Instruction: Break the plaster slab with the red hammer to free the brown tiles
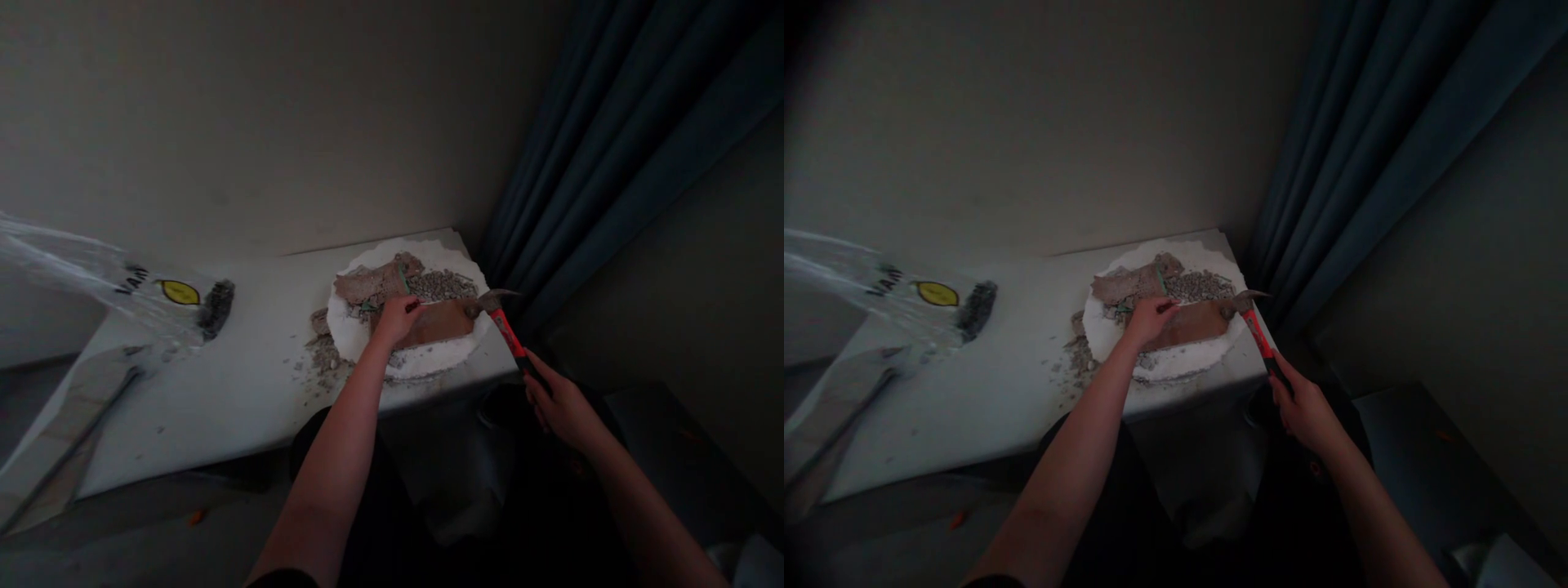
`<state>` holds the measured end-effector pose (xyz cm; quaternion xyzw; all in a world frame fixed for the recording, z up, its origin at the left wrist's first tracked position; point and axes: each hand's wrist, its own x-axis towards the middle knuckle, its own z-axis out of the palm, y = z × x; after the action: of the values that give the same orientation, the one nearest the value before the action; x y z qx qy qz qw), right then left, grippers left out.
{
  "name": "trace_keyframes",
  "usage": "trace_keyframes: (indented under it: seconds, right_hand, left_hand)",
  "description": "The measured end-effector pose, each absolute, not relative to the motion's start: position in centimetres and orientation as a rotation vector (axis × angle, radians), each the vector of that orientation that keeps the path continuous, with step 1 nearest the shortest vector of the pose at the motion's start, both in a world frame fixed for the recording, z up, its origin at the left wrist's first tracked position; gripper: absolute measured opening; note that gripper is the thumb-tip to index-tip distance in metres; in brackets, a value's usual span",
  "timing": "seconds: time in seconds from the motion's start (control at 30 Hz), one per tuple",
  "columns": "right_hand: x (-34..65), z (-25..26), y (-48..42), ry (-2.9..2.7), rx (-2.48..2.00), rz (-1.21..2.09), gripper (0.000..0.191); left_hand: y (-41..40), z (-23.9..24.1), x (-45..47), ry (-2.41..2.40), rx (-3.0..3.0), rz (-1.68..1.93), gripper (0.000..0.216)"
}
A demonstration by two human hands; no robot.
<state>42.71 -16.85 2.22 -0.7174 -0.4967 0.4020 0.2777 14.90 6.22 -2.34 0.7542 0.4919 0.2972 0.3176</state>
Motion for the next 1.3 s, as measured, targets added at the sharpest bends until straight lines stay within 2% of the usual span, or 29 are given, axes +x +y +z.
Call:
trace_keyframes:
  seconds: [0.13, 0.3, 1.3]
  right_hand:
    - [42.8, 2.2, -16.8, -1.309, -1.928, 1.102, 0.074]
    - [43.0, 2.2, -16.7, -1.296, -1.927, 1.127, 0.074]
    - [43.3, 2.5, -16.7, -1.402, -1.938, 1.052, 0.071]
  left_hand:
    - [6.3, -2.6, 14.8, 1.312, 1.972, 0.769, 0.021]
    - [6.0, -2.0, 14.1, 1.317, 2.079, 0.705, 0.034]
    - [4.7, -2.4, 14.1, 1.355, 2.217, 0.729, 0.031]
